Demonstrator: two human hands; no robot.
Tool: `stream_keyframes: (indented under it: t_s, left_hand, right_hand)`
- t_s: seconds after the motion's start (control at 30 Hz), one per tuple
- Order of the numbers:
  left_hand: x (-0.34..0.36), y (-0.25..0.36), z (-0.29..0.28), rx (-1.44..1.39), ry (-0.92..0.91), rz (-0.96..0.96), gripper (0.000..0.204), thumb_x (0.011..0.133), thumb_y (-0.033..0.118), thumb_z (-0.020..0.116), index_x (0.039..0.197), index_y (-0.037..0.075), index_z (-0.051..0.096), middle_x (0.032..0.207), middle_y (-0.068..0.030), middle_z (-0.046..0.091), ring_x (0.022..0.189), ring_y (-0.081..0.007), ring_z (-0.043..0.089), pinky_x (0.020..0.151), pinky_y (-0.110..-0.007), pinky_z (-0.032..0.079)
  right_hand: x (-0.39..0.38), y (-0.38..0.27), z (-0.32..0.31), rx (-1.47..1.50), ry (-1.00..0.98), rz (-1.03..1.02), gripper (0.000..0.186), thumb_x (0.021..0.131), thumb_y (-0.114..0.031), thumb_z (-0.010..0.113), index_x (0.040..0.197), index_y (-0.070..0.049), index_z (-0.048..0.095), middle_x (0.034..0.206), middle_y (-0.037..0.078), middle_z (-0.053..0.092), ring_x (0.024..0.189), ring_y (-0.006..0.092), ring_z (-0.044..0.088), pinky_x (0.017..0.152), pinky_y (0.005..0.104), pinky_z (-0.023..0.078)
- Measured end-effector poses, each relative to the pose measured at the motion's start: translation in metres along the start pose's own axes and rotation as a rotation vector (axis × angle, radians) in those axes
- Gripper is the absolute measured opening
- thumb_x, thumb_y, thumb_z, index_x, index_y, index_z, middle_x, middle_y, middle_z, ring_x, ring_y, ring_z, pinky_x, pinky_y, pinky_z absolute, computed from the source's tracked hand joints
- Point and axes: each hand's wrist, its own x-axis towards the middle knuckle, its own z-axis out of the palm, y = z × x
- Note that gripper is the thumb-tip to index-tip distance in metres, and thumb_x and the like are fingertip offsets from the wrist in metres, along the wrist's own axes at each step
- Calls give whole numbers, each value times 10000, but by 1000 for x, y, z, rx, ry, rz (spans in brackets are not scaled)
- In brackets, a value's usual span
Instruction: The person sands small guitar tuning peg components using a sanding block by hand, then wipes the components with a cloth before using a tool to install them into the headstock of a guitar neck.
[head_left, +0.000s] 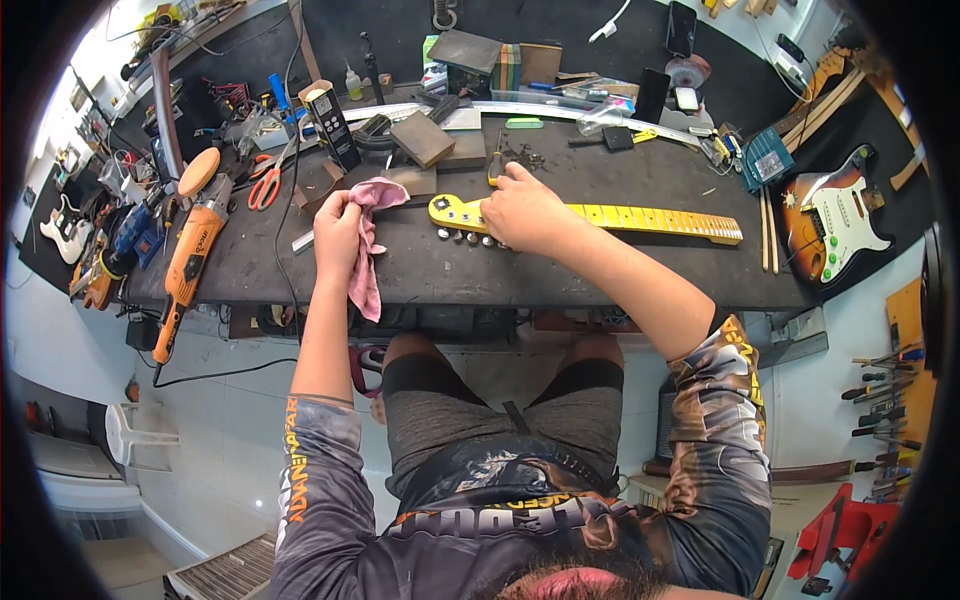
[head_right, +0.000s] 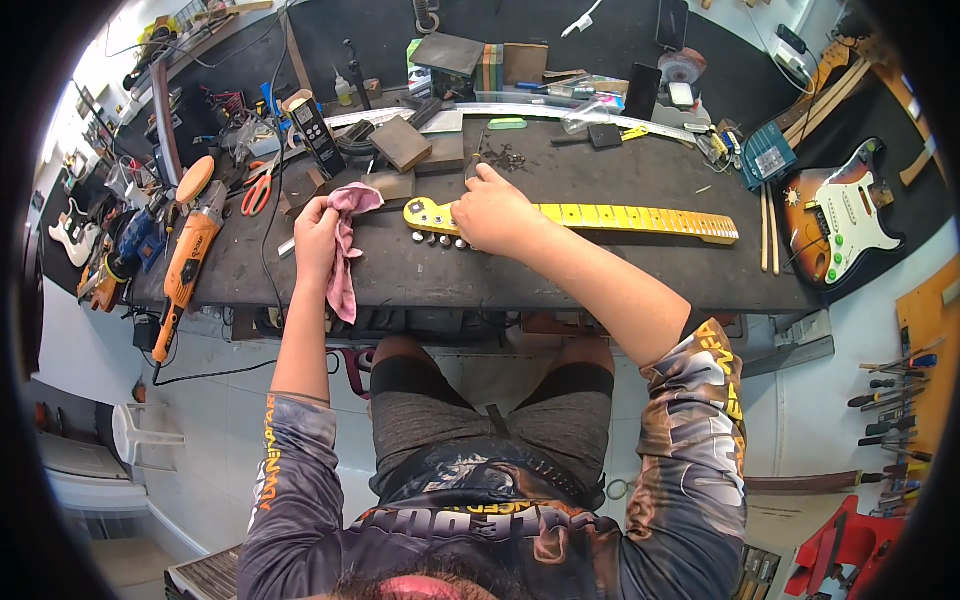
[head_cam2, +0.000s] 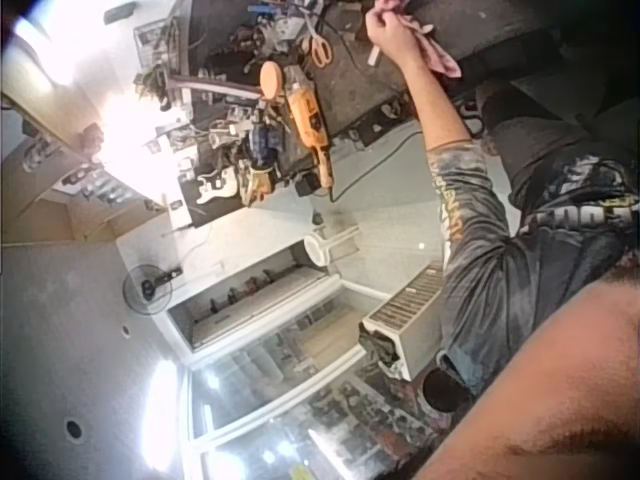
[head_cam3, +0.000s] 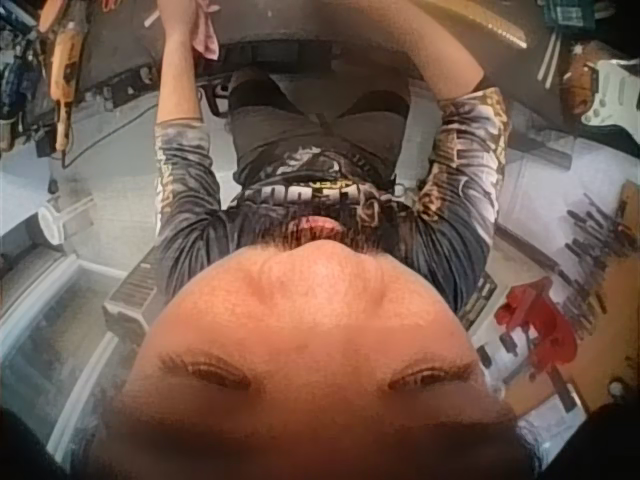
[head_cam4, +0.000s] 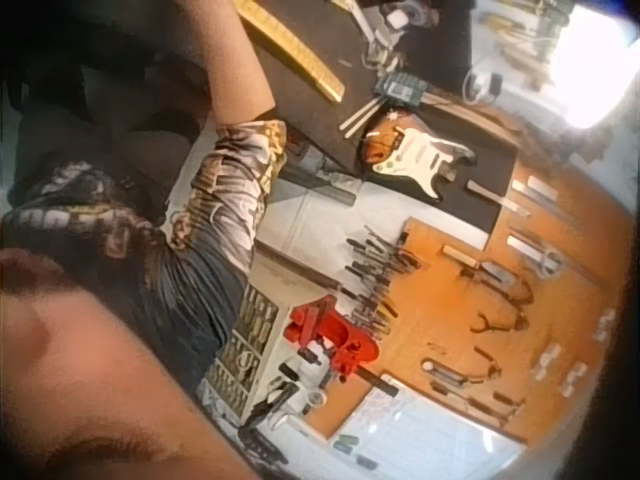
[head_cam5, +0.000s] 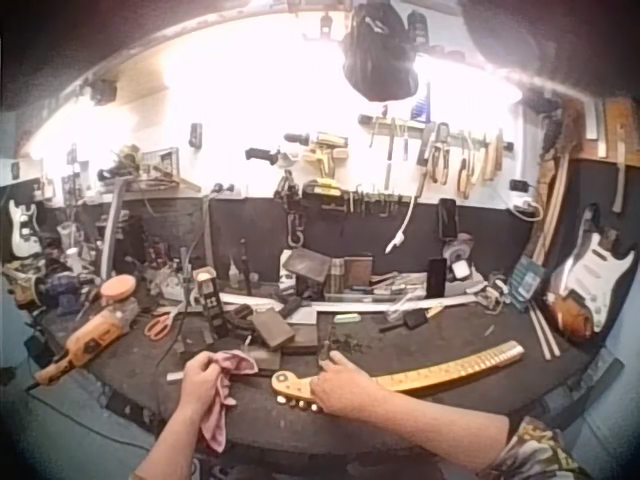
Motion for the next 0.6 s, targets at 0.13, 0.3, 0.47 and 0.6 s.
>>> stream_keyframes:
  t_s: [0.13, 0.3, 0.47, 0.6]
  left_hand:
    - [1, 0, 0, -3, -7, 1, 191, 1080, 80, 557, 1145, 16, 725, 777, -44, 658, 543, -109, 591, 457, -315, 569]
    - [1, -1, -1, 20, -13, 24, 192, 1080, 87, 561, 1146, 16, 726, 788, -42, 659, 557, -108, 599, 470, -317, 591]
    - [1, -2, -1, 11, -14, 7, 188, 1082, 91, 568, 1135, 17, 733, 797, -34, 663, 579, -104, 610, 470, -306, 572]
    - [4, -6, -4, 12, -14, 24, 188, 1084, 94, 571, 1132, 15, 735, 798, -32, 665, 582, -104, 612, 476, -296, 562]
  right_hand:
    - [-5, 3, -2, 12, 45, -12, 240, 1041, -219, 638, 992, -60, 811, 945, 118, 817, 1134, 308, 729, 1280, 532, 364]
    - [-8, 4, 1, 21, 209, -32, 174, 1005, -190, 664, 1014, -51, 768, 968, 140, 792, 1176, 320, 708, 1325, 558, 338]
    - [-5, 3, 0, 20, 122, -55, 171, 991, -191, 662, 1018, -43, 743, 967, 143, 781, 1169, 327, 708, 1332, 561, 334]
    - [-3, 2, 7, 12, 113, -25, 179, 994, -196, 654, 1017, -39, 737, 966, 146, 777, 1158, 328, 710, 1332, 563, 333]
